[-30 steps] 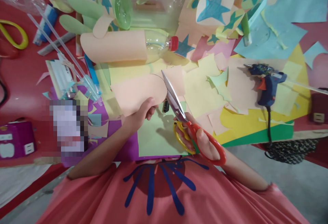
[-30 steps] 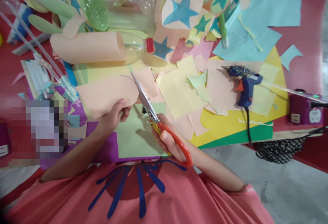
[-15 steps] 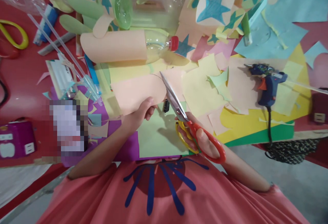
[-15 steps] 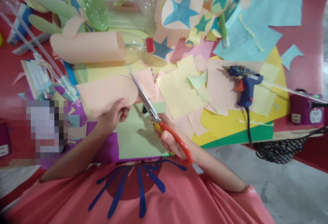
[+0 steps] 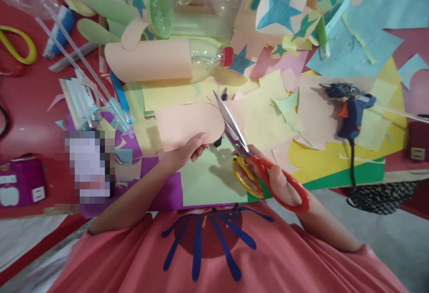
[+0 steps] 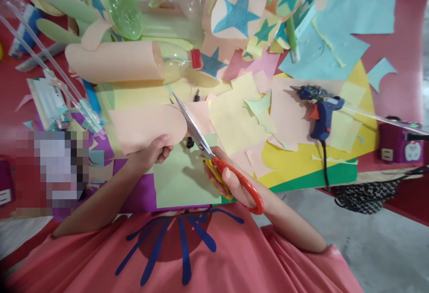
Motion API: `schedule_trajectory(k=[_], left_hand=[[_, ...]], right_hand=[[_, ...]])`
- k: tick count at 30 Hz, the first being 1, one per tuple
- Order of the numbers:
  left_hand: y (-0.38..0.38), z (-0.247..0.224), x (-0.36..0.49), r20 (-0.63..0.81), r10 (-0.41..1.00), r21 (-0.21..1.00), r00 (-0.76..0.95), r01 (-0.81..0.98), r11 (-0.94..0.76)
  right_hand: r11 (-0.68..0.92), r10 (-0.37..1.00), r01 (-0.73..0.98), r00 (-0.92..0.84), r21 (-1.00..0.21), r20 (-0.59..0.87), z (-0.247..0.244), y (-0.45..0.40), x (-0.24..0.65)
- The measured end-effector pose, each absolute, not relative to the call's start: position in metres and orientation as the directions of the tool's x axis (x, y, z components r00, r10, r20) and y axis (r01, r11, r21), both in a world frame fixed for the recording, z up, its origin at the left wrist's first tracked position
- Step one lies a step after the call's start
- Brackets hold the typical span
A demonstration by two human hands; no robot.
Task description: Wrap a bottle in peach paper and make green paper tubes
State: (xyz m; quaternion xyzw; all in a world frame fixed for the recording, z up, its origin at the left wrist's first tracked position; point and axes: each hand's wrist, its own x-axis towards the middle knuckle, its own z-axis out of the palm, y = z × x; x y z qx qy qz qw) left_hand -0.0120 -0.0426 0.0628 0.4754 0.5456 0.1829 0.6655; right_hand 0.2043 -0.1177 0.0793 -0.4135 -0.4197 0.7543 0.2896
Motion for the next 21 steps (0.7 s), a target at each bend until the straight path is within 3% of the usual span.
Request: schedule_trajectory(k=[7, 21], left_hand=[[-0.042, 0.061, -0.015, -0.605, 0.759, 0.795, 0.243, 0.244, 0.556], [-0.043, 0.059, -0.016, -0.586, 0.796, 0.810, 0.151, 0.115, 0.575]], right_hand=[[-0.503, 0.793, -0.164, -0.477, -0.848, -0.378, 0.084, -0.116, 0.200], [-0.508, 0.770, -0.094, -0.496, -0.856, -0.402, 0.091, -0.114, 0.204]])
